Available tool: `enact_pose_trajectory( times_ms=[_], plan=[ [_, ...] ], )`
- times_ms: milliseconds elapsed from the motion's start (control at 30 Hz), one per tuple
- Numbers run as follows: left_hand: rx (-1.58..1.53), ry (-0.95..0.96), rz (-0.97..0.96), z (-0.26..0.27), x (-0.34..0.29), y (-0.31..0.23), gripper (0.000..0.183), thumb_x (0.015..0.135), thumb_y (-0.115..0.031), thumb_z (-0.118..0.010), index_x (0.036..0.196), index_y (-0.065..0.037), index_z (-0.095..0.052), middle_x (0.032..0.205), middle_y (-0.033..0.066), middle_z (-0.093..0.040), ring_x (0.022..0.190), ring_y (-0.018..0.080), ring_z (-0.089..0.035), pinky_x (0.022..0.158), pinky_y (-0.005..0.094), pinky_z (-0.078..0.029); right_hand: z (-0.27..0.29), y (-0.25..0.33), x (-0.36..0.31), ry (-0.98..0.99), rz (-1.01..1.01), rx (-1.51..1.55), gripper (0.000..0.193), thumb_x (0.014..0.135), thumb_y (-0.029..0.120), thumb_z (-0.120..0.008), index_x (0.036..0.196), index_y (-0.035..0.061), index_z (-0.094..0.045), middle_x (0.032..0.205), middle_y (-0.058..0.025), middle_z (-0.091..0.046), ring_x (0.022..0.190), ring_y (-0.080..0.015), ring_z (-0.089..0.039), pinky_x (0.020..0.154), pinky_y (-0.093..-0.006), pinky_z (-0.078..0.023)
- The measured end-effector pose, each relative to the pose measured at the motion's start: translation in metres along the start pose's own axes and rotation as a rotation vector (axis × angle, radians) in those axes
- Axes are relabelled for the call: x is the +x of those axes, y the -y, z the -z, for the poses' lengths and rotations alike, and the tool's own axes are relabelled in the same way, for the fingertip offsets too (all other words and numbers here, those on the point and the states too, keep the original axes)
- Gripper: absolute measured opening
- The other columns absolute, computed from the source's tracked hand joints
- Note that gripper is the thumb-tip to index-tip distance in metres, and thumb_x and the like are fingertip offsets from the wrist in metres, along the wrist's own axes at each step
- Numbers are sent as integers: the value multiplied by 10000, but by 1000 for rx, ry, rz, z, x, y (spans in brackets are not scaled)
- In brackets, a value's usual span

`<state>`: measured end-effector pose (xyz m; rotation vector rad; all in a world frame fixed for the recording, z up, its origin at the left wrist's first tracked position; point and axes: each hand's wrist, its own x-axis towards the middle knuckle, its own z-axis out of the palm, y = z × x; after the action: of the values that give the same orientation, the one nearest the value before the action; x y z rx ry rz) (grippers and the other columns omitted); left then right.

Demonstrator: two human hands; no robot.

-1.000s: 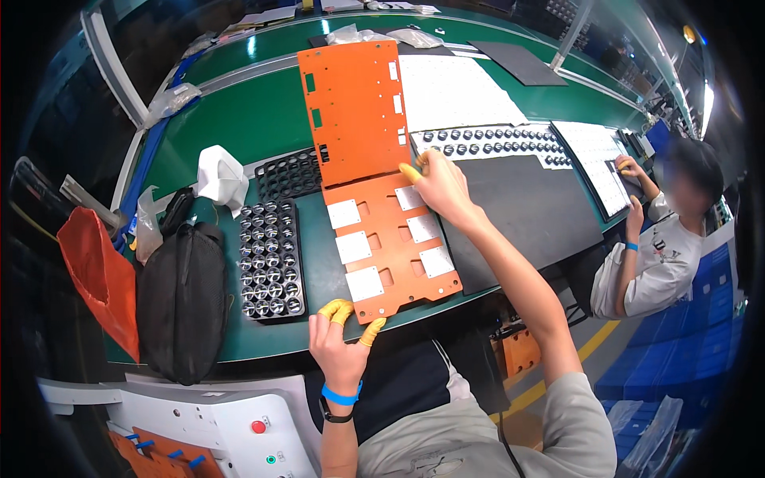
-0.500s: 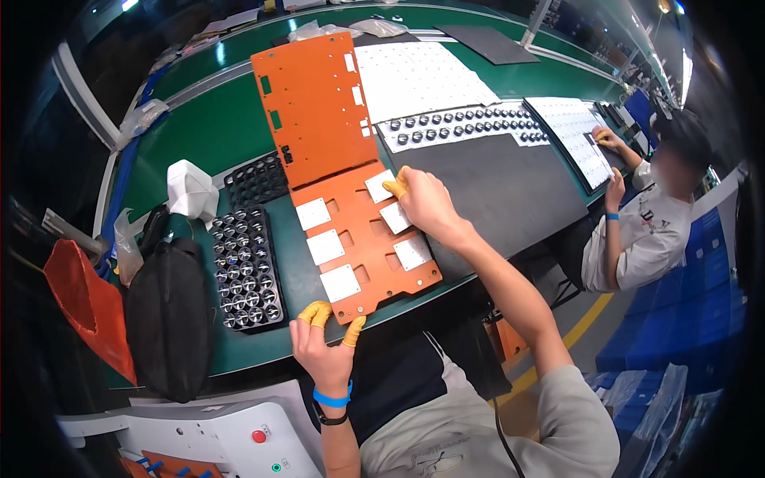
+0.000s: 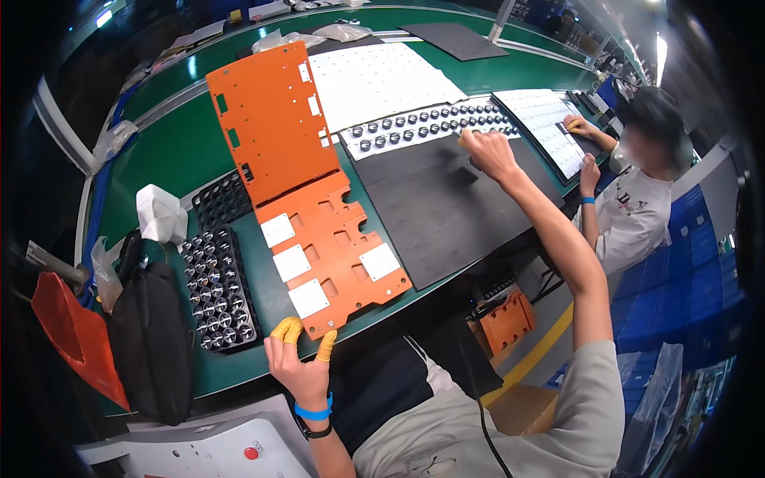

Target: The person places an orange fixture on a machine, then moves to a workbench to assemble small electronic components. They pick up small silver parts and white adhesive pads, apply the pads to the parts, and place them into the fixture. The person repeats this process for several units before returning the fixture to the machine.

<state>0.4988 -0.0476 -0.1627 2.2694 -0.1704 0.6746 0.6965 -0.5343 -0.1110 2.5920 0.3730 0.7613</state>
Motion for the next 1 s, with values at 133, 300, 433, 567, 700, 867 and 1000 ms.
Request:
enact_pose_trajectory(
  times_ms=[133, 300, 433, 567, 700, 867, 1000],
  plan=[
    [27, 4, 1, 1, -3, 7, 561, 691, -386, -892, 1002, 32, -686, 1013, 137, -656, 914, 349, -584, 795, 440, -496, 16, 20, -34, -85, 360, 57, 194, 905, 246, -658, 811, 137, -529, 655, 1, -573, 593, -168, -615, 595, -319, -488],
    [33, 28, -4, -1, -4, 8, 554, 697, -362, -895, 1017, 37, -681, 1024, 151, -653, 924, 361, -577, 807, 444, -487, 38, 24, -66, -107, 193, 239, 268, 876, 348, -730, 858, 109, -610, 636, -22, -565, 592, -208, -613, 594, -340, -490],
    [44, 36, -23, -1, -4, 11, 547, 700, -345, -894, 1019, 41, -676, 1033, 155, -653, 932, 371, -576, 819, 449, -480, 53, 23, -67, 5, -124, 379, 302, 816, 305, -786, 804, 54, -618, 722, -78, -602, 706, -269, -635, 629, -388, -508],
    [61, 71, -2, 1, -5, 8, 557, 750, -371, -863, 1052, 51, -662, 1072, 166, -661, 987, 373, -581, 882, 451, -477, 45, 13, -70, 123, -223, 454, 266, 816, 262, -776, 760, 46, -630, 763, -103, -618, 742, -299, -638, 654, -412, -515],
    [82, 67, -18, 0, -6, 8, 565, 764, -382, -851, 1062, 55, -654, 1072, 166, -661, 988, 376, -580, 882, 452, -476, 27, -4, -60, 172, -227, 375, 202, 829, 218, -749, 848, 42, -653, 824, -115, -640, 827, -309, -646, 718, -436, -523],
    [94, 71, -25, -1, -6, 8, 576, 774, -396, -840, 1076, 55, -649, 1070, 165, -660, 985, 382, -576, 880, 458, -472, -7, -28, -42, 93, -273, 362, 199, 835, 140, -715, 1009, 50, -678, 953, -131, -646, 958, -314, -629, 823, -423, -519],
    [96, 71, -28, 0, -6, 8, 575, 776, -398, -839, 1075, 55, -649, 1068, 166, -659, 980, 385, -574, 874, 458, -472, -32, -39, -29, 51, -299, 316, 249, 801, 102, -708, 1037, 25, -691, 989, -137, -642, 1007, -321, -597, 885, -430, -496]
  ],
)
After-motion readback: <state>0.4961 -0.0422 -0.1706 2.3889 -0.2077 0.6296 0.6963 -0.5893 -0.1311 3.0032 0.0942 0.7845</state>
